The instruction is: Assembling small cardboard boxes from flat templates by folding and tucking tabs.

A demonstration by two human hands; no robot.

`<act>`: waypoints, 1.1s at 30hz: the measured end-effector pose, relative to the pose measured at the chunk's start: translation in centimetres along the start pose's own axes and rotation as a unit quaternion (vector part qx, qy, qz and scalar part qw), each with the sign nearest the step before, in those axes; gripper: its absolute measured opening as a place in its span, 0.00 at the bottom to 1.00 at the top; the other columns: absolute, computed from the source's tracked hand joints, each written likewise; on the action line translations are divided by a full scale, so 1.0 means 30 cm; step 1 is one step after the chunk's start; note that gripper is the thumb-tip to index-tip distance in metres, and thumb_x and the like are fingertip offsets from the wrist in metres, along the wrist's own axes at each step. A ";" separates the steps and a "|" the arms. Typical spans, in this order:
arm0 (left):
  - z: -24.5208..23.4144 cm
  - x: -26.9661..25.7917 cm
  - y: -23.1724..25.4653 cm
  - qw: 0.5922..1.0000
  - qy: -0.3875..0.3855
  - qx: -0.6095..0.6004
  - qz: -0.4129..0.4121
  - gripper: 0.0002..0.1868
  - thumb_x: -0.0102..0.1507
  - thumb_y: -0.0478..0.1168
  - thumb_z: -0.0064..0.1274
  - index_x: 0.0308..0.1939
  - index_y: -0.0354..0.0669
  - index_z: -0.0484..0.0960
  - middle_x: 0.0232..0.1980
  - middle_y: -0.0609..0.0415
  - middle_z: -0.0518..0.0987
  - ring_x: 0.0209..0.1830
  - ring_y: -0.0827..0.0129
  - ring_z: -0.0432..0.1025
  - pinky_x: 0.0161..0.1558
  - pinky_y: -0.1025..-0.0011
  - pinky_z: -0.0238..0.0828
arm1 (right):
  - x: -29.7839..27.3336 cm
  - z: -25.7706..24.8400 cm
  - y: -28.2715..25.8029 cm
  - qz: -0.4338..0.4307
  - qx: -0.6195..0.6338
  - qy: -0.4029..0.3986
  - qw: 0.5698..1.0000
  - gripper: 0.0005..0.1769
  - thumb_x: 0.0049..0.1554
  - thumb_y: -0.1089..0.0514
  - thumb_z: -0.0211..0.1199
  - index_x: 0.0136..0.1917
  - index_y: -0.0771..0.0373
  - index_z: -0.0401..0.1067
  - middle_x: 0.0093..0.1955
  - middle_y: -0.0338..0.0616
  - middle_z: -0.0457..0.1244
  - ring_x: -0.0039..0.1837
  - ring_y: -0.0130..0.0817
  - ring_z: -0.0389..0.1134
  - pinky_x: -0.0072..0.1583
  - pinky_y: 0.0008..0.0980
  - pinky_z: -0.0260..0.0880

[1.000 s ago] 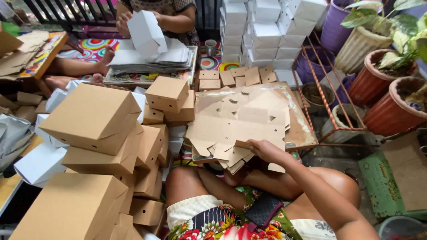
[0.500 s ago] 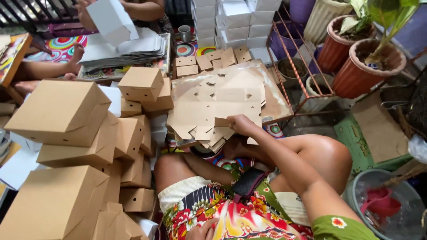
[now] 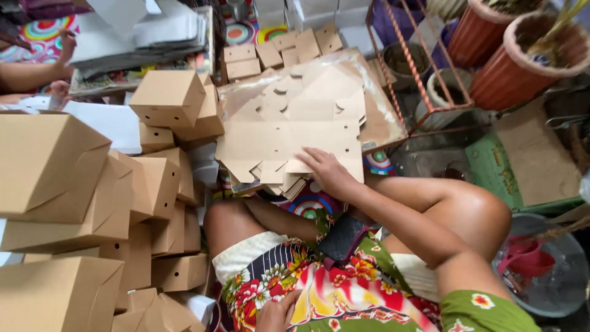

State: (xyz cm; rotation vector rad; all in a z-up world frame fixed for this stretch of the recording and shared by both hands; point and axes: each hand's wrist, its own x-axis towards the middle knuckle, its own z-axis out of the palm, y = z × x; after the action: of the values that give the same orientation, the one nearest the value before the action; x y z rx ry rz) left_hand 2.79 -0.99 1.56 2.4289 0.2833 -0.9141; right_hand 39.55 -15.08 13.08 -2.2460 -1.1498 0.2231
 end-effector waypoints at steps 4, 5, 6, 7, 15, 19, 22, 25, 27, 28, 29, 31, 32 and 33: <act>0.115 0.054 -0.102 0.992 0.055 0.100 0.047 0.53 0.55 0.39 0.67 0.77 0.83 0.55 0.33 0.53 0.76 0.26 0.62 0.74 0.27 0.62 0.70 | -0.181 -0.041 -0.157 -0.244 -0.027 0.045 0.968 0.16 0.65 0.66 0.58 0.66 0.59 0.70 0.68 0.48 0.63 0.68 0.46 0.67 0.71 0.42 0.67; 0.095 0.007 -0.019 0.996 0.029 0.077 0.040 0.53 0.55 0.39 0.67 0.77 0.83 0.55 0.33 0.53 0.76 0.26 0.62 0.74 0.27 0.62 0.70 | -0.223 0.009 -0.073 -0.232 -0.011 0.016 0.973 0.16 0.65 0.66 0.58 0.66 0.59 0.70 0.68 0.48 0.63 0.68 0.46 0.67 0.71 0.42 0.67; 0.023 -0.013 0.019 0.993 0.070 0.040 0.081 0.39 0.61 0.34 0.58 0.74 0.67 0.63 0.26 0.55 0.75 0.19 0.69 0.70 0.22 0.69 0.69 | -0.258 0.068 0.002 -0.131 -0.008 -0.141 0.981 0.20 0.64 0.64 0.54 0.68 0.52 0.70 0.67 0.46 0.65 0.65 0.44 0.68 0.59 0.42 0.69; -0.050 -0.028 0.062 0.987 0.111 0.001 0.120 0.27 0.68 0.29 0.49 0.71 0.51 0.71 0.18 0.58 0.74 0.13 0.76 0.67 0.17 0.76 0.67 | -0.306 0.121 0.073 -0.031 0.000 -0.297 0.954 0.24 0.64 0.62 0.50 0.70 0.45 0.70 0.66 0.44 0.66 0.62 0.42 0.69 0.48 0.42 0.72; -0.217 -0.018 0.163 0.997 0.030 -0.020 0.066 0.27 0.68 0.37 0.50 0.72 0.59 0.70 0.20 0.57 0.73 0.22 0.70 0.67 0.30 0.70 0.71 | -0.483 0.209 0.261 0.144 -0.088 -0.372 0.913 0.44 0.54 0.67 0.54 0.79 0.39 0.50 0.83 0.51 0.43 0.65 0.61 0.65 0.53 0.54 0.72; -0.224 0.028 0.170 0.994 0.042 -0.059 0.081 0.27 0.68 0.37 0.51 0.71 0.60 0.72 0.20 0.56 0.70 0.24 0.68 0.67 0.35 0.66 0.71 | -0.408 0.131 0.217 0.060 -0.019 -0.197 0.978 0.09 0.62 0.58 0.58 0.50 0.60 0.78 0.45 0.45 0.70 0.46 0.47 0.72 0.42 0.49 0.69; -0.204 0.088 0.139 0.978 0.122 -0.084 0.147 0.22 0.69 0.38 0.50 0.67 0.54 0.76 0.11 0.56 0.66 0.13 0.68 0.63 0.41 0.64 0.70 | -0.388 0.039 0.065 0.099 0.026 -0.205 0.973 0.12 0.66 0.56 0.54 0.53 0.63 0.77 0.45 0.47 0.71 0.42 0.41 0.74 0.41 0.41 0.78; -0.183 0.134 0.106 0.985 0.106 -0.075 0.112 0.22 0.68 0.44 0.42 0.66 0.73 0.74 0.20 0.51 0.79 0.31 0.53 0.79 0.43 0.58 0.76 | -0.401 0.003 -0.070 0.111 0.113 -0.150 0.976 0.11 0.57 0.63 0.65 0.54 0.64 0.77 0.44 0.54 0.68 0.44 0.51 0.74 0.42 0.41 0.75; -0.196 0.162 0.105 0.982 0.102 -0.099 0.124 0.21 0.68 0.44 0.42 0.64 0.72 0.76 0.19 0.47 0.78 0.30 0.48 0.78 0.42 0.55 0.75 | -0.444 0.066 -0.121 0.184 0.152 -0.134 0.962 0.20 0.58 0.59 0.66 0.63 0.55 0.71 0.43 0.53 0.69 0.42 0.49 0.74 0.40 0.40 0.75; -0.203 0.171 0.104 0.979 0.095 -0.112 0.139 0.21 0.67 0.45 0.43 0.63 0.70 0.77 0.19 0.44 0.77 0.28 0.44 0.78 0.41 0.52 0.75 | -0.474 0.095 -0.151 0.258 0.194 -0.106 0.941 0.29 0.58 0.55 0.66 0.72 0.45 0.66 0.43 0.51 0.71 0.39 0.46 0.74 0.38 0.39 0.75; -0.199 0.170 0.119 0.979 0.092 -0.119 0.138 0.21 0.67 0.45 0.43 0.63 0.70 0.77 0.19 0.44 0.77 0.28 0.44 0.78 0.41 0.52 0.75 | -0.498 0.127 -0.171 0.262 0.190 -0.112 0.940 0.29 0.58 0.55 0.66 0.72 0.45 0.66 0.43 0.51 0.71 0.39 0.46 0.74 0.38 0.39 0.75; -0.230 0.202 0.126 0.974 0.094 -0.114 0.173 0.19 0.68 0.46 0.41 0.62 0.70 0.77 0.17 0.48 0.78 0.26 0.49 0.79 0.40 0.57 0.76 | -0.528 0.205 -0.208 0.297 0.274 -0.045 0.914 0.15 0.57 0.53 0.71 0.57 0.53 0.77 0.42 0.49 0.70 0.41 0.42 0.75 0.40 0.34 0.76; -0.243 0.204 0.130 0.973 0.096 -0.110 0.179 0.19 0.68 0.46 0.41 0.62 0.70 0.77 0.17 0.48 0.78 0.26 0.49 0.79 0.40 0.57 0.76 | -0.521 0.208 -0.232 0.296 0.272 -0.038 0.915 0.15 0.57 0.53 0.71 0.57 0.53 0.77 0.42 0.49 0.70 0.41 0.42 0.75 0.40 0.34 0.76; -0.254 0.204 0.143 0.973 0.098 -0.093 0.189 0.20 0.67 0.49 0.44 0.63 0.70 0.76 0.17 0.46 0.77 0.26 0.47 0.78 0.40 0.55 0.76 | -0.519 0.206 -0.253 0.313 0.348 -0.021 0.883 0.13 0.57 0.58 0.70 0.56 0.59 0.77 0.43 0.49 0.69 0.42 0.38 0.75 0.42 0.30 0.77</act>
State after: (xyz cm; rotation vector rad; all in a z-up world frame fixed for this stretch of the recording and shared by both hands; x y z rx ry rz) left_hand 13.14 -0.40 4.05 2.2896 -0.0286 -0.4605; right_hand 22.37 -21.20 10.67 -1.8600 -0.2263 0.8061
